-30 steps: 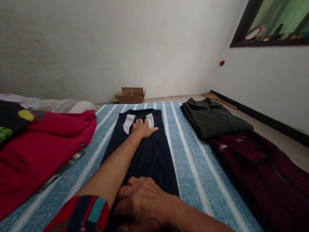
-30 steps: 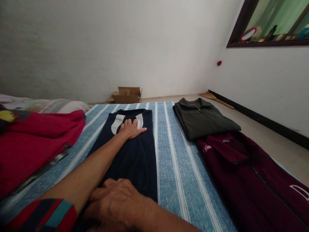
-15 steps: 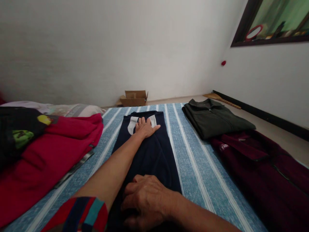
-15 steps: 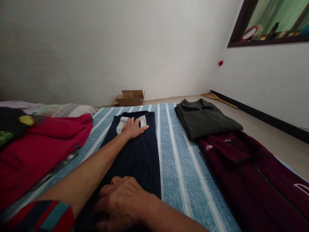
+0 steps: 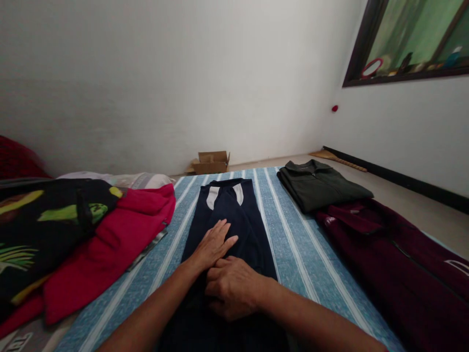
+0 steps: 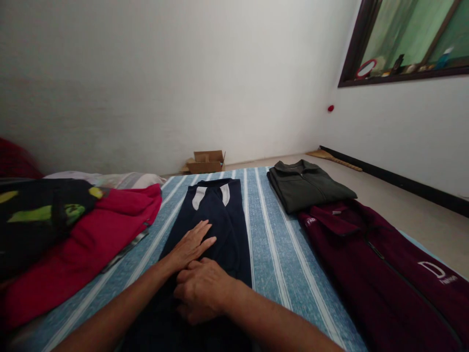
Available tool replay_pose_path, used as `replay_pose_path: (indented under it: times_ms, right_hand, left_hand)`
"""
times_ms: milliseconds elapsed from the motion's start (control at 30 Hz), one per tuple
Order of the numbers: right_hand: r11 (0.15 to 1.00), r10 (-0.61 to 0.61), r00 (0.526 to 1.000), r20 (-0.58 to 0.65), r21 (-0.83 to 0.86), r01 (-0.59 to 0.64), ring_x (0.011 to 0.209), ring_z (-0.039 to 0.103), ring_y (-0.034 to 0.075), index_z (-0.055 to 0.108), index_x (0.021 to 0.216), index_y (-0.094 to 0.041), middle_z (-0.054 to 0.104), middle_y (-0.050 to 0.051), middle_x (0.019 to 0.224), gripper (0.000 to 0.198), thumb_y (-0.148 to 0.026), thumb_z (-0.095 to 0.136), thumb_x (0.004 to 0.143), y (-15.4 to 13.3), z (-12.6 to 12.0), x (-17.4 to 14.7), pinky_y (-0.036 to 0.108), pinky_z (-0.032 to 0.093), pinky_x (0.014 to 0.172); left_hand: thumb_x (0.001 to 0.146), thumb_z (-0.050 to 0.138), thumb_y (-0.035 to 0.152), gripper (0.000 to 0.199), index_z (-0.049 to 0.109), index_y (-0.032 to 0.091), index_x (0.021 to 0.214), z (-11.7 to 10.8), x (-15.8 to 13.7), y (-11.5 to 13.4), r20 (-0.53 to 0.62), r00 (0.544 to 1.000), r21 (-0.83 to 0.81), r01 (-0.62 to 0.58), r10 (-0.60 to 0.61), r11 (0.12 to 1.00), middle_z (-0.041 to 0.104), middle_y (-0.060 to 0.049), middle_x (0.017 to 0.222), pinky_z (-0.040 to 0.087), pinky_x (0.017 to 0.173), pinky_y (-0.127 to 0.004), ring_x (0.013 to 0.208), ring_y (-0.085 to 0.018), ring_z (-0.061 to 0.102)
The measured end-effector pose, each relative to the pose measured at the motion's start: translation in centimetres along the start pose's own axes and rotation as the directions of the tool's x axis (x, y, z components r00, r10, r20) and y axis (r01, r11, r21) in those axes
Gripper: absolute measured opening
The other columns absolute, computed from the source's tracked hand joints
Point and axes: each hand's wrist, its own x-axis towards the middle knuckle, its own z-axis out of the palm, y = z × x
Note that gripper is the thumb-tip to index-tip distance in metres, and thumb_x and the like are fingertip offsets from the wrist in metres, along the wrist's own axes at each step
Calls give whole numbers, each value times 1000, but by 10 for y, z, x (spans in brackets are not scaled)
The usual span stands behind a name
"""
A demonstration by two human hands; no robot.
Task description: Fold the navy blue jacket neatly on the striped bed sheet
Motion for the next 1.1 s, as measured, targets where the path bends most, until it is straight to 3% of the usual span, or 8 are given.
replay_pose_path:
  times_ms: [100,267,367,567,733,867,1100]
  right_hand:
    - [996,32,999,-39,-87,-35,80,52,20,64,79,-16,60,3,79,13,-27,56,78,-14,1,-3,39,38,87]
    - [960,243,960,-142,-104,-258,84,49,21,62,83,-15,58,5,84,12,-24,55,79,-38,15,-11,38,38,85]
    - [938,303,929,-212,-104,-330,88,47,21,60,85,-15,57,5,85,11,-22,52,81,-44,21,-15,37,37,86]
    - [916,343,891,-296,-105,-387,86,47,20,59,82,-16,56,6,84,11,-23,50,85,-43,25,-19,33,38,80]
    - [908,359,864,-354,-84,-411,90,47,22,60,83,-16,57,7,87,14,-28,53,84,-44,28,-23,34,39,82]
    - [920,339,851,-401,-49,-389,95,48,23,62,89,-15,60,8,94,17,-29,53,85,-44,31,-25,34,39,85]
    - [928,339,842,-419,3,-372,96,49,23,63,87,-14,62,9,93,17,-28,53,83,-44,34,-26,35,40,85]
  left_hand:
    - [90,33,48,62,39,8,136,7,0,3,-12,1000,64,-5,6,998,30,-16,149,24,110,-41,139,-25,22]
    - [91,31,48,62,39,8,137,15,1,6,-63,998,145,-10,20,989,30,-16,149,23,110,-44,139,-27,21]
    - [91,30,49,63,38,8,137,10,4,7,-43,998,179,-29,37,983,31,-16,148,24,109,-43,139,-27,22]
    - [91,28,47,58,44,10,133,-8,3,11,27,999,123,-23,19,992,39,-16,144,31,106,-42,136,-27,30]
    - [91,31,31,42,57,16,121,0,-26,1,12,996,101,-84,83,991,48,-10,138,32,106,-38,134,-23,34]
    - [90,34,23,39,57,21,122,15,-50,-7,-29,987,172,-148,155,974,44,-8,142,31,106,-42,135,-24,32]
    - [90,39,20,39,55,27,126,19,-61,2,-32,995,257,-83,94,963,36,-7,147,29,106,-45,137,-26,27]
